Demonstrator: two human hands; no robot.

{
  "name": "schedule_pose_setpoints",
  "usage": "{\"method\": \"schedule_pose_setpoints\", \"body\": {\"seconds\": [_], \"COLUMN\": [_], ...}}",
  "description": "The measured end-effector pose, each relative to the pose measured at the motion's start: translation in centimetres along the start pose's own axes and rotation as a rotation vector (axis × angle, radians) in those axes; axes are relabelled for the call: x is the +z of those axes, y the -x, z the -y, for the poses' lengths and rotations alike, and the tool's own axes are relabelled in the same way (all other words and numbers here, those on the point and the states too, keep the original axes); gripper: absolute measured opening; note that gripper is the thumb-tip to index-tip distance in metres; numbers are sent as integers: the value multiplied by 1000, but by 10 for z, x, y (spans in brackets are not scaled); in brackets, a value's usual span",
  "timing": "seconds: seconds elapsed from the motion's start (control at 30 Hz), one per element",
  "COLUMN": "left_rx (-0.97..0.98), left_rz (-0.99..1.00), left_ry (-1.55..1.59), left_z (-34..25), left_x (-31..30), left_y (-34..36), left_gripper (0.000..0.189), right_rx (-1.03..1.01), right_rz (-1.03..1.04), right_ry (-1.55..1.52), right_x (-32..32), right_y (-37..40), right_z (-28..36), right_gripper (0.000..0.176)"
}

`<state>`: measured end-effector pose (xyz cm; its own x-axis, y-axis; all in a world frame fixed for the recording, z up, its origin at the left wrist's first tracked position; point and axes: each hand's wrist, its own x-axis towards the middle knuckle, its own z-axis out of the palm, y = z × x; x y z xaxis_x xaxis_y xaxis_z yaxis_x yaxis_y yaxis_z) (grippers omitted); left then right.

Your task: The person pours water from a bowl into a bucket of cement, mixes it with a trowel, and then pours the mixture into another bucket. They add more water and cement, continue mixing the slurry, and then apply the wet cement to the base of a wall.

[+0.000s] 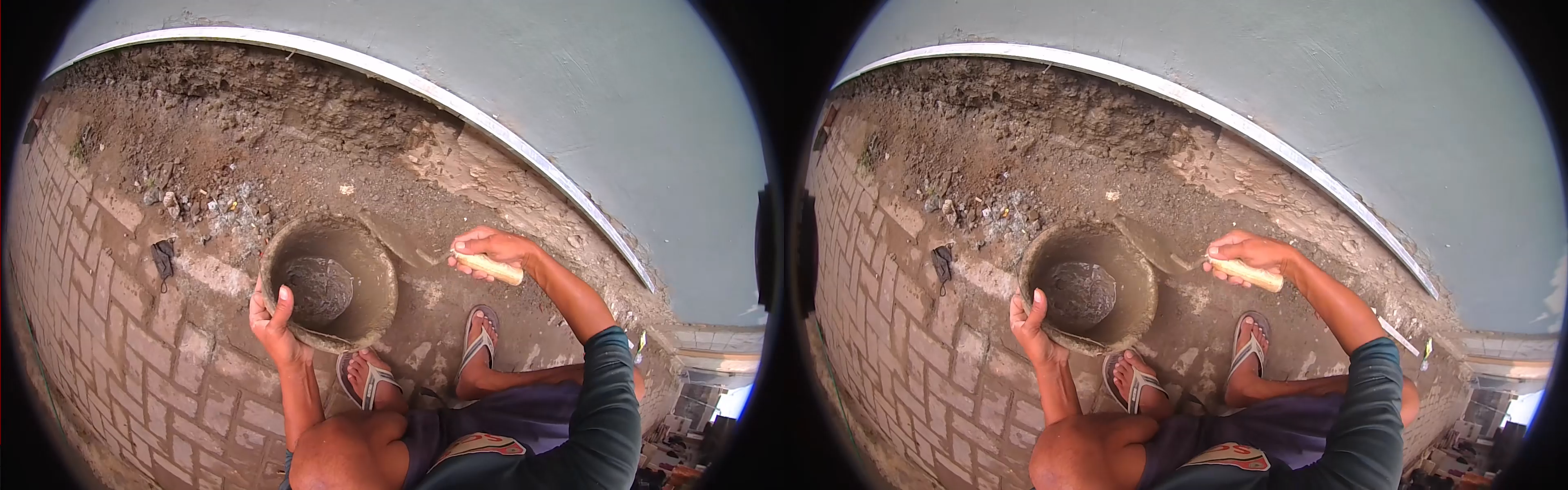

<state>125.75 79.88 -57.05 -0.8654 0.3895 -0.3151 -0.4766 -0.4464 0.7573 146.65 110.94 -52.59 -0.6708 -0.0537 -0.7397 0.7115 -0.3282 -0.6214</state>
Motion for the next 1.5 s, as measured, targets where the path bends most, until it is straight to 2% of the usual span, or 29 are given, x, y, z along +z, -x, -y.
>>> {"method": "schedule_pose_setpoints", "body": {"seconds": [0.03,0.13,0.2,0.27,0.33,0.4,0.47,0.5,0.57,0.6,0.67,0.7,0.77,0.8,0.87,0.93,1.0,1.03,1.07,1.13,1.17,1.2,1.23,1.27,1.3,1.4,1.43,1.5], "left_rx": [40,44,37,10,23,15,8,9,-21,39,41,40,296,283,123,88,138,113,124,57,-12,-7,1,10,22,24,57,67], "left_rz": [-35,-33,-18,-1,42,36,100,128,167,212,247,263,390,396,355,324,337,290,280,235,188,199,165,126,90,-13,-5,-35], "left_ry": [-37,-64,-60,-74,-94,-126,-80,-106,-167,-206,-270,-293,-500,-507,-308,-302,-206,-184,-175,-93,-100,-91,-86,-80,-106,-102,-104,-100], "left_z": [0,-3,-7,-5,0,5,9,14,19,24,22,21,29,23,8,5,12,14,14,14,14,14,13,13,13,6,9,9], "left_x": [-1,-3,1,6,13,19,34,36,40,42,45,46,34,36,43,41,38,38,37,34,29,28,27,25,17,3,-6,-12], "left_y": [0,-1,-1,2,0,-2,0,0,5,4,8,8,-1,1,7,7,7,10,10,13,11,11,11,9,6,5,0,-5], "left_gripper": [33,32,35,38,47,51,47,46,48,43,34,31,28,28,32,31,30,29,29,28,29,29,42,57,47,36,27,26], "right_rx": [-19,-193,-312,-370,-336,-269,-501,-499,-478,-475,-321,-319,-311,-304,-230,-232,-217,13,14,-85,-82,-175,-272,-279,-216,-110,-75,-20], "right_rz": [-70,-289,-311,-376,-460,-501,-620,-597,-741,-729,-546,-551,-305,-304,-161,-173,91,94,99,12,2,1,0,-9,0,-2,40,68], "right_ry": [-102,-255,-229,-14,362,935,1557,1543,1840,1817,1933,1921,1749,1735,1667,1572,1132,812,828,635,643,718,792,801,731,583,420,99], "right_x": [-18,-54,-44,-21,-2,30,50,63,92,101,107,111,115,110,87,62,54,61,66,69,68,67,65,64,65,57,45,16], "right_y": [-3,19,62,94,103,93,63,46,11,-5,-31,-37,-45,-44,-39,-48,-51,-47,-47,-44,-43,-46,-48,-47,-43,-36,-39,-47], "right_z": [-2,1,15,32,44,58,41,38,31,28,28,28,29,32,45,18,8,-2,-9,-29,-35,-38,-39,-33,-25,-3,2,5], "right_gripper": [33,34,37,38,34,39,35,35,24,24,12,12,11,11,20,22,29,36,36,36,36,37,38,38,36,35,35,36]}}
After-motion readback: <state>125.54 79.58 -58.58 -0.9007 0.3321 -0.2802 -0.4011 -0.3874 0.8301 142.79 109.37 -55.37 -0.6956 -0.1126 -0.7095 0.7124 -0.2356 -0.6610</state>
